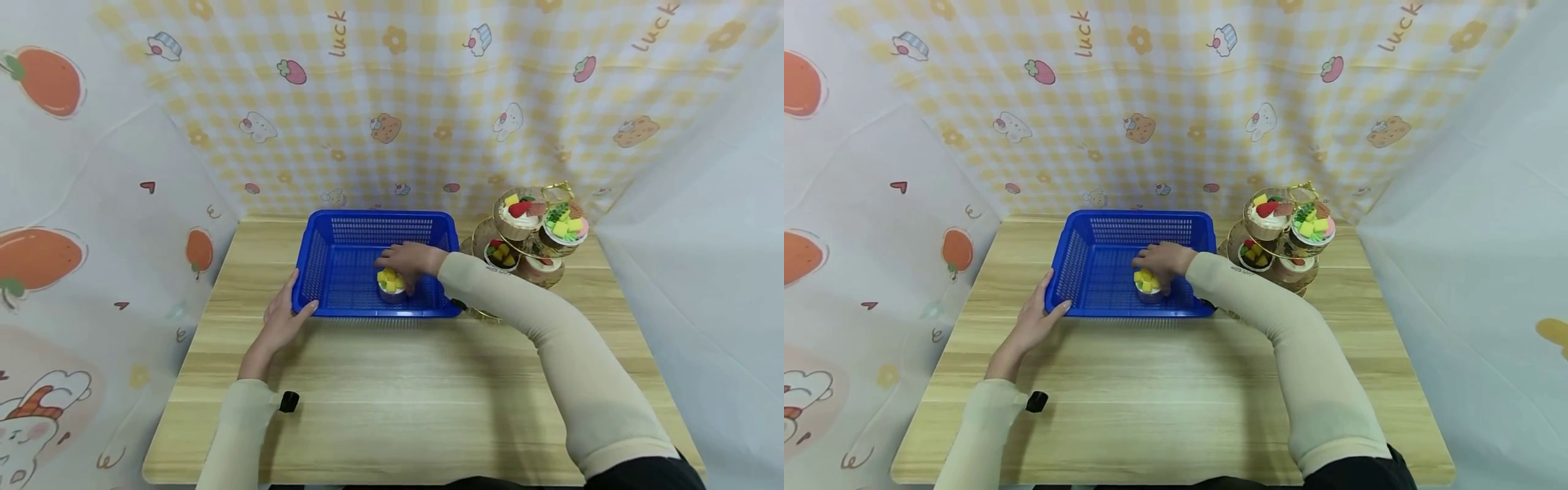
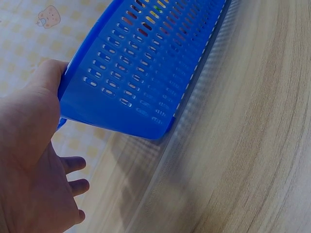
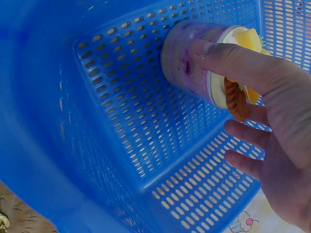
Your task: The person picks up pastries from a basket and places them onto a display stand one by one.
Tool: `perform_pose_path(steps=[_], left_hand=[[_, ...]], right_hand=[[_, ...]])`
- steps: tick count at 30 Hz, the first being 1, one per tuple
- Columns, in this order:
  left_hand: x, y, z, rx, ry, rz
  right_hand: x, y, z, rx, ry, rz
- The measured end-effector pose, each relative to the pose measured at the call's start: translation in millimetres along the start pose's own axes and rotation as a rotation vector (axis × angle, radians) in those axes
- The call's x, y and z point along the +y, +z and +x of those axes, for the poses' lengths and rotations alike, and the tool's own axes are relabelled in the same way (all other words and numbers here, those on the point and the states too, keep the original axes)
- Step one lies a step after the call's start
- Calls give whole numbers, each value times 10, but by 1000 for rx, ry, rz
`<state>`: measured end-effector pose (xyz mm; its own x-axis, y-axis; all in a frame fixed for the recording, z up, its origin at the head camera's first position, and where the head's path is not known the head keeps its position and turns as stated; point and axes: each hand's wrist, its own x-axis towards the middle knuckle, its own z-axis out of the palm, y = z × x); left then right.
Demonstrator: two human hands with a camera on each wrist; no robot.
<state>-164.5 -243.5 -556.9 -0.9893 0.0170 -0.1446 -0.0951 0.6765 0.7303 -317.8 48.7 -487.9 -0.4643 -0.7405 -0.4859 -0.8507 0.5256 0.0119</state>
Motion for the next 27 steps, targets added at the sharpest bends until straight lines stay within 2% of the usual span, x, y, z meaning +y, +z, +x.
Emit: perform_pose_path(steps=[6,15,27], left_hand=[[21,7,2,6,2,5],[30,5,-6,-1,-5,4],[33,3,-11,-1,-2,0]], right_hand=[[-6,15,14,13,-10,-55],[23,67,44,42,-37,-56],[145,99,-13,123,-38,117]])
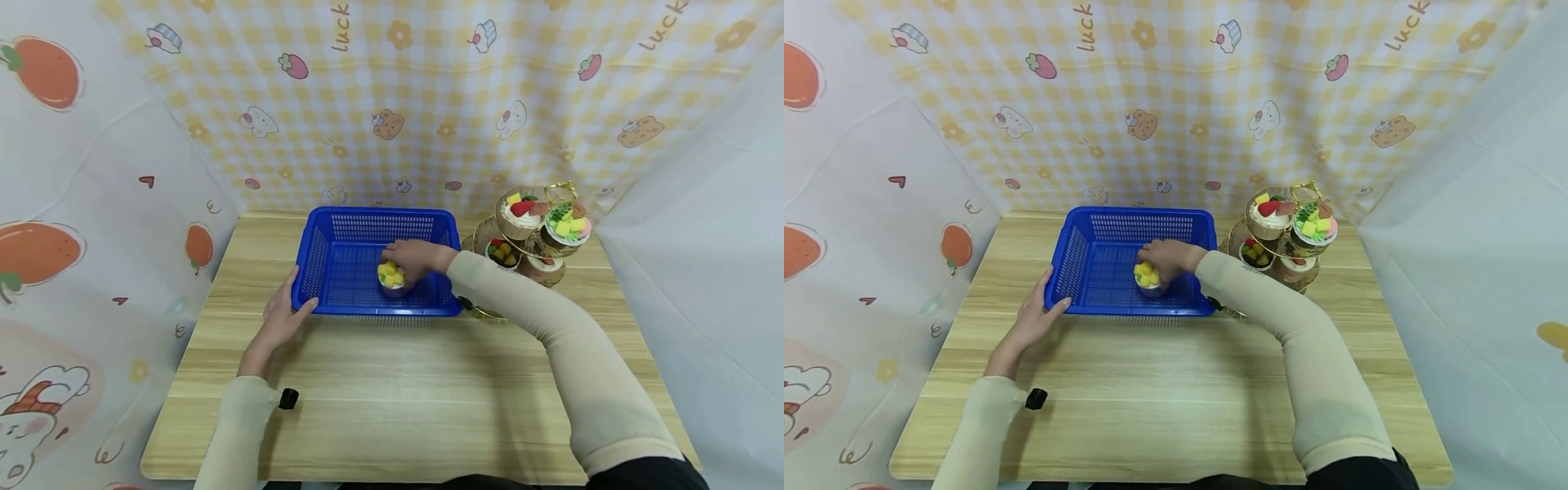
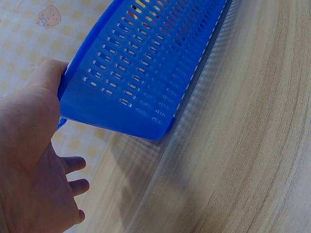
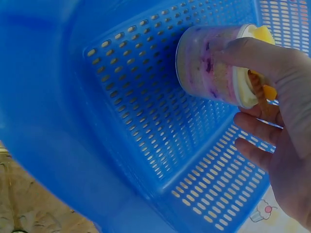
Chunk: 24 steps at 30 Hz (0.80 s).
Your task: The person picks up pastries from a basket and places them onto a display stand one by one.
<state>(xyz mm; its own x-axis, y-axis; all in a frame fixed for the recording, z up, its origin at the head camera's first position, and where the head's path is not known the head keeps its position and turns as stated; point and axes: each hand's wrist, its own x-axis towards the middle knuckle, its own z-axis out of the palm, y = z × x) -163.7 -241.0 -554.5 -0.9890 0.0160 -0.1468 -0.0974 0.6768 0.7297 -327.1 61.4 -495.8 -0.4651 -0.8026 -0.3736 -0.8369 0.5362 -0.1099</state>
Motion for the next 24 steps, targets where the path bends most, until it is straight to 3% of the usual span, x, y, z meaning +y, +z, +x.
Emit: perform_pose_path(steps=[11,16,24], left_hand=[[-17,7,15,-5,-1,5],[-2,8,16,-8,-8,8],[20,-4,20,-21,-17,-18]], right_hand=[[-77,-115,-115,133,42,186],[-153,-160,-174,247,98,242],[-254,-262,-358,417,180,437]])
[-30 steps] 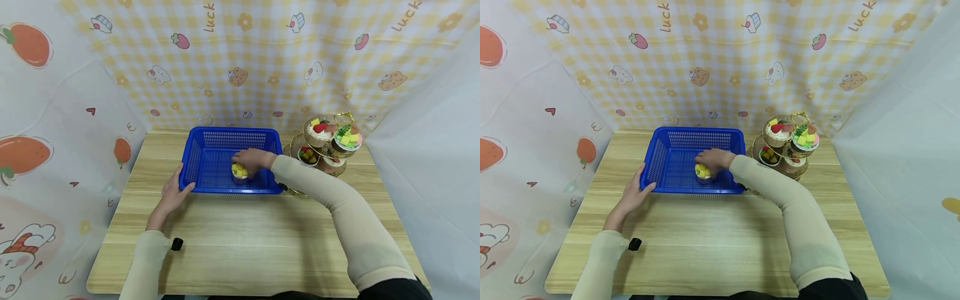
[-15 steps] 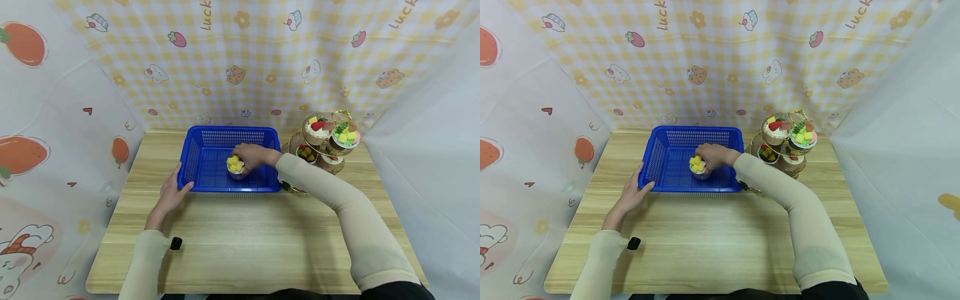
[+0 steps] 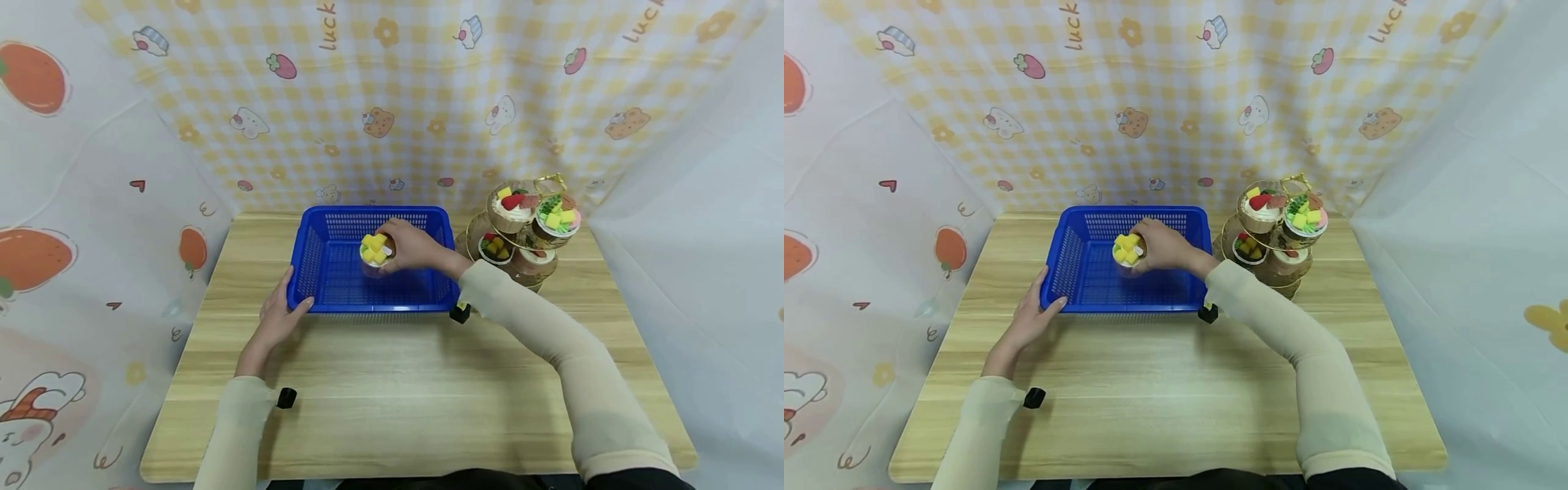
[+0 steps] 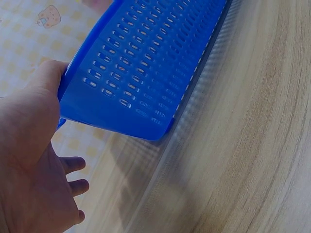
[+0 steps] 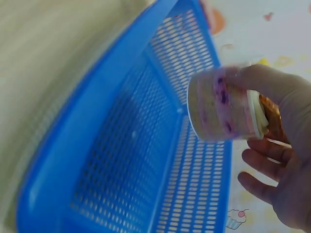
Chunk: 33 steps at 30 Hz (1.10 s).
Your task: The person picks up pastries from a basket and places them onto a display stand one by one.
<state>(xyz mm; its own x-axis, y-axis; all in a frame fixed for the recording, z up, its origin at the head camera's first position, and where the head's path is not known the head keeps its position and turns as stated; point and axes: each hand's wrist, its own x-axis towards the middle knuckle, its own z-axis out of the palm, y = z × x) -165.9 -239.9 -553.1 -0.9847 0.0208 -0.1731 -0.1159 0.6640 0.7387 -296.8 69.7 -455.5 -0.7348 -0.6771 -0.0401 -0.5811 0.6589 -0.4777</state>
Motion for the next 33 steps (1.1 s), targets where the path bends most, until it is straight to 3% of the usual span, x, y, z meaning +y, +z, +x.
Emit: perform_pose_path(steps=[8,19,33], left_hand=[[-2,6,-12,-9,-1,-6],[-8,29,-15,-4,4,-14],[-18,5,22,-18,15,-2]], right_hand=[[-69,34,-238,137,50,201],[-162,125,-717,328,119,364],[-22,266,-1771,539,256,627]])
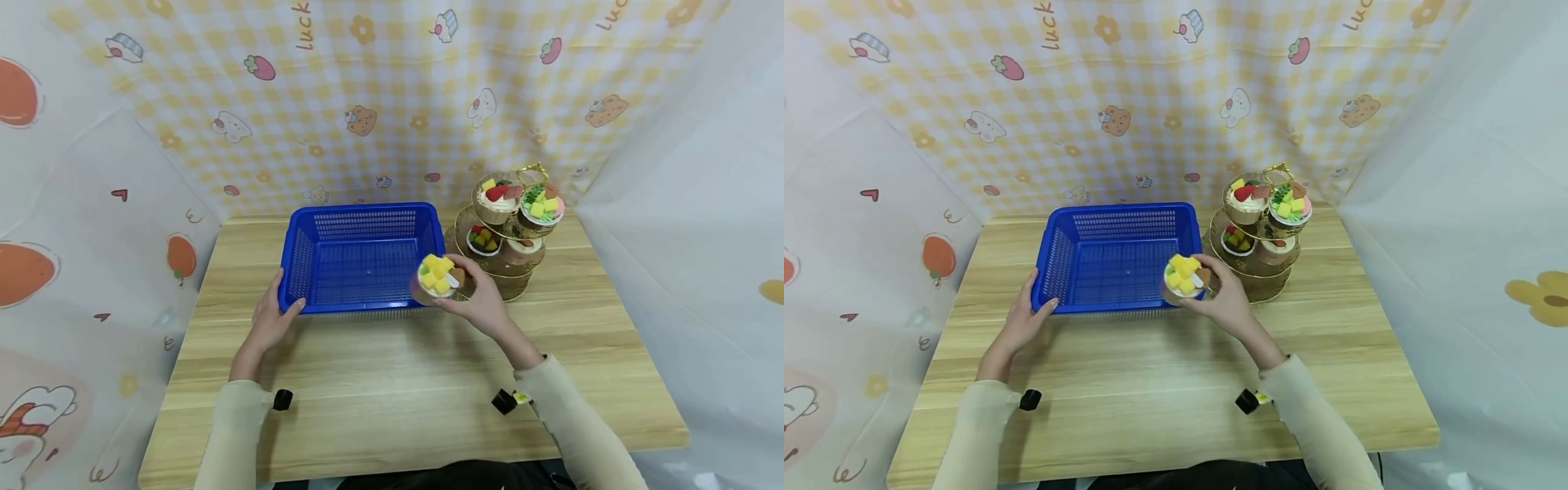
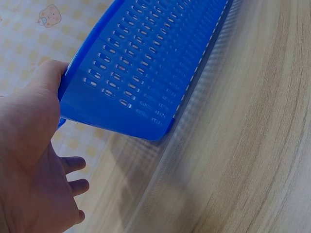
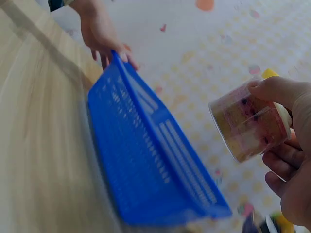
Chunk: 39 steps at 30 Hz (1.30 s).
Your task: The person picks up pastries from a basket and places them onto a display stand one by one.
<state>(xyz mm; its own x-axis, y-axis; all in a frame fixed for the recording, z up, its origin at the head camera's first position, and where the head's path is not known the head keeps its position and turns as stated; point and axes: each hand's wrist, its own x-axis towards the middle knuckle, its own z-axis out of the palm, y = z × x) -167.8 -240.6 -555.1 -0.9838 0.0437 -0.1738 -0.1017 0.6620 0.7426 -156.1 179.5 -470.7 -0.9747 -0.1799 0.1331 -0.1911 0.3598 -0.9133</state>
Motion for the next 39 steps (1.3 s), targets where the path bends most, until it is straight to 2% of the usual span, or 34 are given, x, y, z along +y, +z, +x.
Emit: perform_pose_path(steps=[9,14,20,25,39], left_hand=[[12,-6,-3,-1,12,-1],[14,-28,-4,10,19,1],[13,-26,-2,18,32,5],[-6,-6,3,10,37,2],[-27,8,21,11,22,-5]], right_hand=[[341,-224,-608,164,142,2],[542,-279,-732,218,227,34],[842,-276,-682,231,323,34],[1001,-238,-563,247,330,50],[1103,-162,-282,313,323,143]])
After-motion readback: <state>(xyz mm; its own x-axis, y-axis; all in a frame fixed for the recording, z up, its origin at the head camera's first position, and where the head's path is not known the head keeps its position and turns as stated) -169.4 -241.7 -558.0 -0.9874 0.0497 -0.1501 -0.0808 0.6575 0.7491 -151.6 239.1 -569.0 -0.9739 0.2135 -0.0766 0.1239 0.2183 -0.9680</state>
